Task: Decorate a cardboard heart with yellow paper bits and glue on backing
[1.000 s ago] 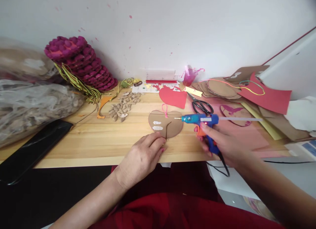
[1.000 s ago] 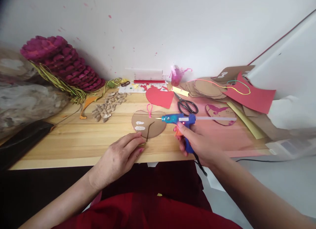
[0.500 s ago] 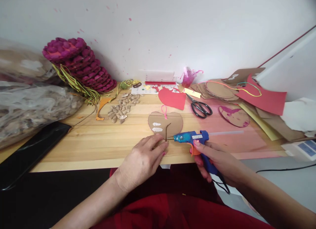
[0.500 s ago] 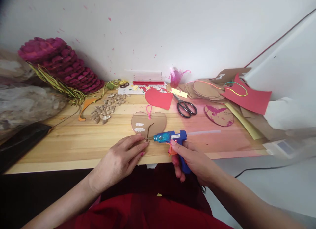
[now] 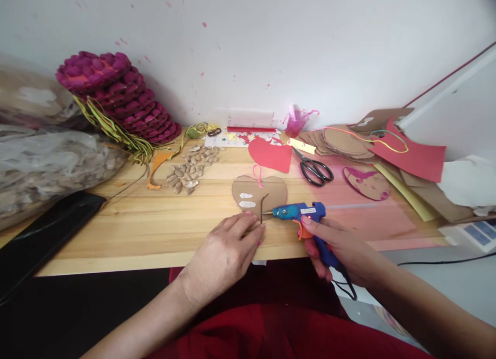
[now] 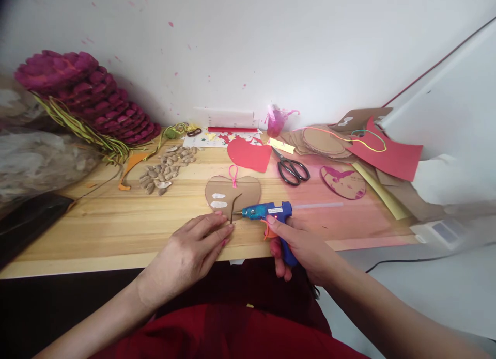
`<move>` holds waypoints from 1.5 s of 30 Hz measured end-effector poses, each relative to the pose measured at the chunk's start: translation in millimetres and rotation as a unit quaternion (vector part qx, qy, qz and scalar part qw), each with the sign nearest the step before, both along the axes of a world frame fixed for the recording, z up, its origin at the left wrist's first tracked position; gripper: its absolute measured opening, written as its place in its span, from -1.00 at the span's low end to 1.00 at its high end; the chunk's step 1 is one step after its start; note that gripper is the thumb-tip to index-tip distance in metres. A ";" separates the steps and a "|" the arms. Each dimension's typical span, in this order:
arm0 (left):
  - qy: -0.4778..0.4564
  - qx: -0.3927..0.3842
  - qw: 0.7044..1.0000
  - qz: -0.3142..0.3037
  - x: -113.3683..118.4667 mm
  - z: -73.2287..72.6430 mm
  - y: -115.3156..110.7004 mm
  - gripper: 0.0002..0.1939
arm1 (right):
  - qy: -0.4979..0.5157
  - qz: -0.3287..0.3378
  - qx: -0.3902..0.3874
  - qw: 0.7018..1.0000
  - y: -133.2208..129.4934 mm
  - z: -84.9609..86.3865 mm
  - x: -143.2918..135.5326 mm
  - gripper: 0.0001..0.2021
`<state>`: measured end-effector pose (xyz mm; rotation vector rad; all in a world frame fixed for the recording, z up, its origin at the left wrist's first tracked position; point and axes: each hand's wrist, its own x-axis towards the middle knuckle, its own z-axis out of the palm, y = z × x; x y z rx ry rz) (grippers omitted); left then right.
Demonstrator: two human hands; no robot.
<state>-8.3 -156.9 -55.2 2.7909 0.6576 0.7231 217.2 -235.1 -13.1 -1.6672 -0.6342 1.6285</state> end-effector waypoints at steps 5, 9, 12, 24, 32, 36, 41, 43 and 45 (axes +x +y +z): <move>0.008 -0.007 1.000 -0.001 -0.1 0.7 0.4 -0.74 | -0.029 -0.017 -0.002 0.999 9.8 3.5 -1.9 -0.64; 0.000 -0.005 1.000 -0.002 0.3 0.4 -0.3 -0.73 | -0.027 -0.023 0.002 0.999 10.6 5.1 -1.3 -0.66; -0.005 -0.007 1.000 0.000 0.4 0.2 -0.8 -0.73 | -0.017 -0.002 0.001 1.000 3.3 6.0 -1.5 -0.63; -0.006 -0.012 1.000 0.001 0.4 0.3 -1.1 -0.74 | -0.033 0.001 -0.004 0.999 6.9 4.1 -2.4 -0.63; -0.007 -0.019 1.000 0.001 0.8 2.1 -0.8 -0.74 | -0.043 -0.034 0.006 0.998 15.2 9.8 4.9 -0.65; -0.004 -0.019 1.000 0.001 0.1 1.3 -0.7 -0.73 | -0.039 0.021 -0.008 0.999 3.4 12.4 -1.3 -0.63; -0.003 -0.015 1.000 0.001 0.4 1.0 -0.4 -0.74 | -0.053 0.027 -0.003 0.998 4.2 6.9 -5.1 -0.66; -0.002 -0.013 1.000 -0.001 0.5 1.2 -0.3 -0.74 | -0.056 0.018 0.004 0.998 9.6 3.5 -3.1 -0.68; -0.002 -0.012 1.000 0.001 0.5 1.4 -0.5 -0.75 | -0.062 0.010 0.007 0.998 15.3 1.3 -0.2 -0.70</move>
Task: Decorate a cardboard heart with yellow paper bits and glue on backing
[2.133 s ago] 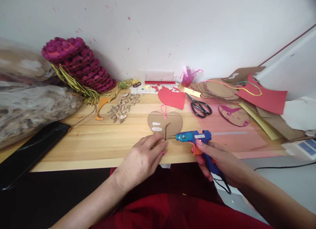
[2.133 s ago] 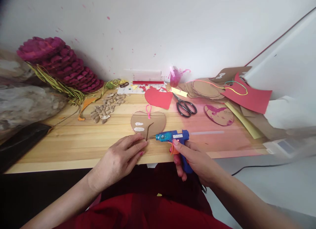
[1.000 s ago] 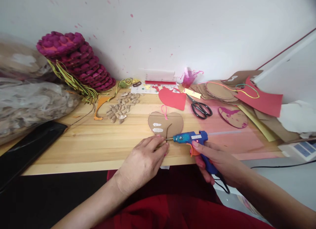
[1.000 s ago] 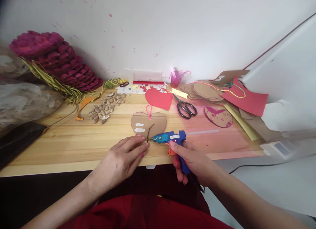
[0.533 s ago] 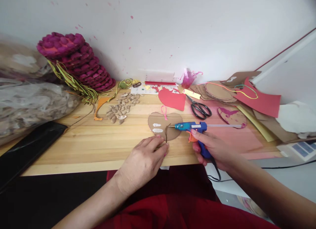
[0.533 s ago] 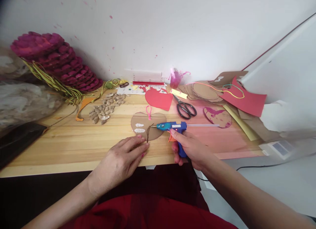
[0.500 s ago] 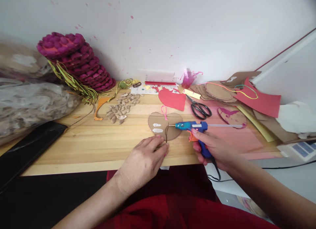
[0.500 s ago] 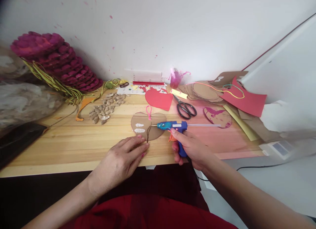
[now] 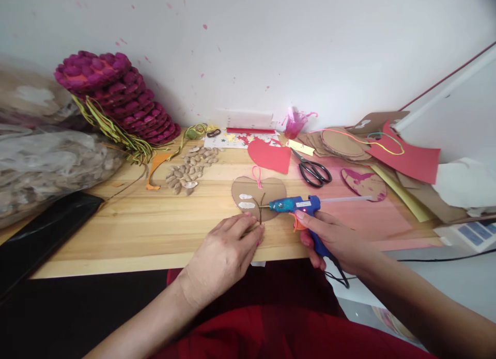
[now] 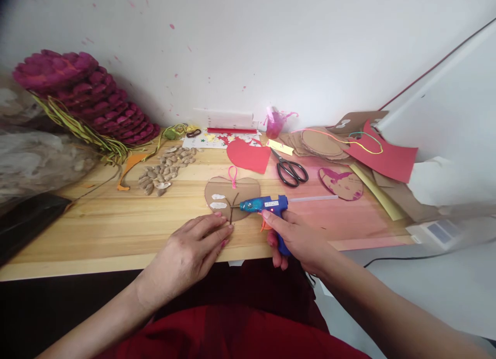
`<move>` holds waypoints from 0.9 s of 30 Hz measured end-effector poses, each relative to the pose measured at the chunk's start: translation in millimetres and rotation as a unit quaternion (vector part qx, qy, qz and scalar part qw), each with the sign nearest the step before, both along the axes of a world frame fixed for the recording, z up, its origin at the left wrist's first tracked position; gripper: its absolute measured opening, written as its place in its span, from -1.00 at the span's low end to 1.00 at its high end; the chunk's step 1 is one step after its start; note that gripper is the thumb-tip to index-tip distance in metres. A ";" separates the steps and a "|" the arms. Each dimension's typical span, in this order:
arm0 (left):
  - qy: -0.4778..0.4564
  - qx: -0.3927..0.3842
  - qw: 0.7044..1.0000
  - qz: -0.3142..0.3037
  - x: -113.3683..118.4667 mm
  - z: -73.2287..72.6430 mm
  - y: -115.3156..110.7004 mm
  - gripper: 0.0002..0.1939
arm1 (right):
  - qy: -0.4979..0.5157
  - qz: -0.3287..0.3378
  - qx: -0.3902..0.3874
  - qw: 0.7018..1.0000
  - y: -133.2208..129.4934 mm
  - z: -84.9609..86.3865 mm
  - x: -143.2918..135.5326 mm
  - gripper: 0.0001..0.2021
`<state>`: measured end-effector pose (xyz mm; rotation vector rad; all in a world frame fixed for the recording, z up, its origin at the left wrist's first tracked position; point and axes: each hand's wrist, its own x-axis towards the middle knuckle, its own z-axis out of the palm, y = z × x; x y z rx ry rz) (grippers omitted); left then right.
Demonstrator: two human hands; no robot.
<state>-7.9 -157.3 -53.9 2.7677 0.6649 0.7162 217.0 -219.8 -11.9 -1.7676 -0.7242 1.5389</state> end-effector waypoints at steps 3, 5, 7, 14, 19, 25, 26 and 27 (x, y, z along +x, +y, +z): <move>-0.002 0.001 1.000 0.007 -0.3 -0.2 -0.5 -0.75 | -0.012 -0.025 -0.006 1.000 5.3 0.3 4.2 -0.69; -0.002 0.003 1.000 0.007 -0.6 -0.6 -0.6 -0.75 | -0.009 -0.037 -0.009 0.999 4.8 2.5 5.8 -0.68; -0.002 0.006 1.000 0.004 -0.8 -1.0 -0.3 -0.74 | 0.004 -0.021 -0.006 1.000 0.8 5.2 5.6 -0.68; -0.010 0.007 1.000 0.002 -1.4 -2.2 0.9 -0.73 | -0.009 0.023 -0.007 1.000 -9.0 4.9 -1.6 -0.70; -0.007 0.008 1.000 0.002 -0.9 -2.5 0.5 -0.73 | -0.015 0.002 -0.003 1.000 3.9 0.8 1.3 -0.70; -0.008 0.010 1.000 0.002 -0.7 -2.8 1.0 -0.72 | 0.009 0.012 0.002 1.000 -0.2 3.7 3.2 -0.68; -0.007 0.009 1.000 0.002 -0.7 -2.7 1.0 -0.72 | 0.016 0.023 -0.002 1.000 -3.1 4.2 2.5 -0.69; -0.007 0.009 1.000 0.002 -0.8 -2.5 1.1 -0.72 | 0.021 0.030 -0.008 0.999 -5.8 4.3 1.8 -0.70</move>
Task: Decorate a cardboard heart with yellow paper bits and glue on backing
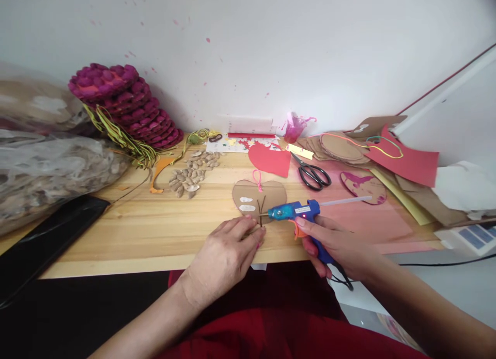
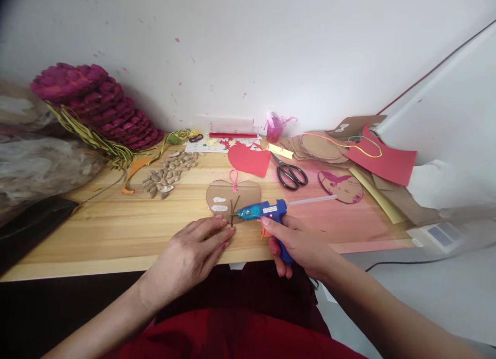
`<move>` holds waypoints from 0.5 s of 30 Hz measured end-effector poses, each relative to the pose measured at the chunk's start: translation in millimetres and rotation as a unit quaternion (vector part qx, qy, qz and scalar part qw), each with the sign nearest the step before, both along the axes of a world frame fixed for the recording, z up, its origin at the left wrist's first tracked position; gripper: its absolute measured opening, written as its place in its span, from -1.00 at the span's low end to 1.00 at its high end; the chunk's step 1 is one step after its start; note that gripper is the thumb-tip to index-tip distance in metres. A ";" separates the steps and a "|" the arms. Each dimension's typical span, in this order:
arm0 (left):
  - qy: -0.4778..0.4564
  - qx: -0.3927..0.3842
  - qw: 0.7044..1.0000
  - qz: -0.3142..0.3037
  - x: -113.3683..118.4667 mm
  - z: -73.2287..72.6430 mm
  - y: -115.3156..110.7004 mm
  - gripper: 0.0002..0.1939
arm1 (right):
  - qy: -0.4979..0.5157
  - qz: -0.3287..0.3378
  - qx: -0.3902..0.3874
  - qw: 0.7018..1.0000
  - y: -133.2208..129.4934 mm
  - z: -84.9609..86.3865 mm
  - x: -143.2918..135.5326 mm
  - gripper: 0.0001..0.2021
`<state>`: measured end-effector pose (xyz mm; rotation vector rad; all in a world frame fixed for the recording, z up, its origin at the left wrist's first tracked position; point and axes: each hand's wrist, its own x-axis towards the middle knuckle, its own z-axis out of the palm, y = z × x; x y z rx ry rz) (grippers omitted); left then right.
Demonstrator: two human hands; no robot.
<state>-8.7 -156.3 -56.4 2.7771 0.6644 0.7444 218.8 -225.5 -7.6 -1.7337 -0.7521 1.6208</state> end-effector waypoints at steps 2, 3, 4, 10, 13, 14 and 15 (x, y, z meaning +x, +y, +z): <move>0.002 0.002 1.000 0.001 -0.2 0.2 -0.1 -0.72 | 0.006 0.002 -0.011 1.000 -3.0 -0.9 -0.9 -0.69; 0.003 0.004 1.000 0.001 -0.2 0.2 -0.1 -0.72 | 0.007 -0.002 -0.011 1.000 -3.0 -1.8 -0.8 -0.69; 0.004 0.007 1.000 0.000 -0.2 0.2 -0.1 -0.73 | 0.005 -0.008 -0.007 1.000 -2.0 -2.8 -0.3 -0.69; -0.003 0.011 1.000 0.006 0.9 -0.5 -0.2 -0.73 | -0.014 -0.021 0.013 1.000 8.7 -5.2 6.0 -0.66; -0.008 0.006 1.000 0.008 0.9 -0.8 -0.6 -0.73 | -0.001 -0.008 0.013 1.000 4.6 -3.8 6.7 -0.68; -0.009 0.006 1.000 0.007 0.8 -1.0 -0.6 -0.73 | 0.003 -0.004 0.011 1.000 2.3 -3.5 6.4 -0.69; -0.010 0.005 1.000 0.007 0.7 -1.2 -0.5 -0.73 | 0.004 -0.003 0.009 1.000 0.1 -3.6 5.8 -0.71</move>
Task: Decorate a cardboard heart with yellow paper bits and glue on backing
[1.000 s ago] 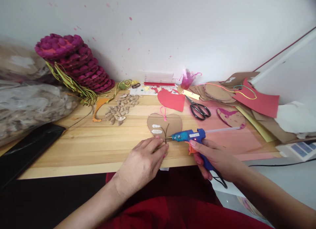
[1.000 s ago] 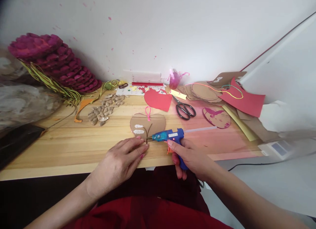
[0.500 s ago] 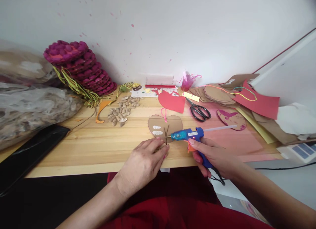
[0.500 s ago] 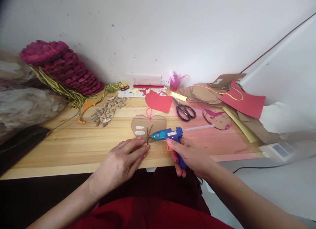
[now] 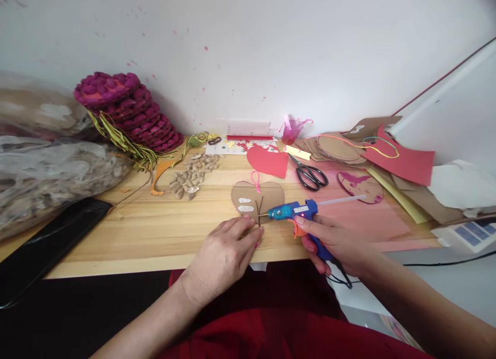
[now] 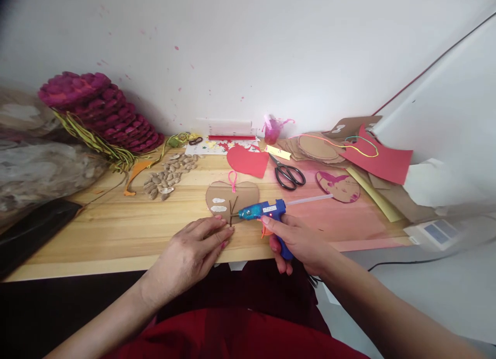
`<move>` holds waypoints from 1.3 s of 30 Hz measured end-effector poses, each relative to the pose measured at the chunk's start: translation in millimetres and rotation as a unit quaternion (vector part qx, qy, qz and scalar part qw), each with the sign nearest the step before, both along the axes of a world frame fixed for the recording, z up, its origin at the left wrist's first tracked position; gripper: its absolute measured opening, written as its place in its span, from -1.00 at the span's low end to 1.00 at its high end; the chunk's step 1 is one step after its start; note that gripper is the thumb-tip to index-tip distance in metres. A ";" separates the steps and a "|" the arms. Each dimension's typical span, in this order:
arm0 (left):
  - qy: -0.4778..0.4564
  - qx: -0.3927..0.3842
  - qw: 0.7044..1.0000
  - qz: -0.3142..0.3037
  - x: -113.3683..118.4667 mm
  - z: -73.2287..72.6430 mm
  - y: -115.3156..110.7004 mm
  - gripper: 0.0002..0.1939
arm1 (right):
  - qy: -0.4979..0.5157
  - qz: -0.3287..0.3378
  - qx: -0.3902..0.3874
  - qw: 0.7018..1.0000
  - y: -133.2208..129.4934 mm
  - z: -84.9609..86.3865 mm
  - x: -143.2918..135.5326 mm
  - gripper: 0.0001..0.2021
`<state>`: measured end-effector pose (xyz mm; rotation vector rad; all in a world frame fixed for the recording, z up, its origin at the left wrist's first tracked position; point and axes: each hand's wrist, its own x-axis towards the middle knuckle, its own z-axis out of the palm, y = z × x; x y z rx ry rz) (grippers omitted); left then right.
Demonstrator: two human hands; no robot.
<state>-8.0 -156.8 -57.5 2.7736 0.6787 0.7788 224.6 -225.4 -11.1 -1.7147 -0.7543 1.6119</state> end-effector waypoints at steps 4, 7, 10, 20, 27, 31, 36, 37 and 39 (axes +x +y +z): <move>-0.002 0.001 1.000 -0.001 0.0 -0.6 0.7 -0.72 | -0.021 -0.011 0.000 1.000 -1.1 -2.4 -2.9 -0.74; -0.001 0.003 1.000 -0.003 0.3 0.0 0.7 -0.73 | -0.036 -0.013 -0.003 0.999 5.1 -3.6 -4.1 -0.74; -0.001 0.004 1.000 -0.003 0.4 1.4 0.1 -0.73 | -0.042 -0.026 0.005 0.999 8.2 -1.3 -3.8 -0.72; 0.000 0.000 1.000 -0.006 0.1 2.1 0.6 -0.74 | 0.000 0.000 -0.026 1.000 -15.4 3.1 -7.3 -0.69; 0.000 -0.003 1.000 -0.003 0.3 3.1 -0.1 -0.73 | -0.021 -0.017 -0.004 1.000 3.1 0.5 -5.3 -0.70; -0.003 -0.007 1.000 -0.003 0.3 3.5 -0.1 -0.73 | -0.023 -0.026 0.006 0.999 6.2 2.5 -2.6 -0.68; -0.008 -0.011 1.000 -0.007 0.5 3.0 0.1 -0.72 | -0.004 0.000 -0.006 1.000 -3.6 1.5 -4.3 -0.67; -0.006 -0.011 1.000 -0.007 0.7 3.0 0.1 -0.72 | -0.012 -0.001 -0.004 1.000 -3.9 0.7 -4.9 -0.67; -0.001 -0.011 1.000 -0.006 1.0 3.4 0.0 -0.72 | -0.034 -0.004 0.003 0.999 -1.0 -0.7 -5.7 -0.68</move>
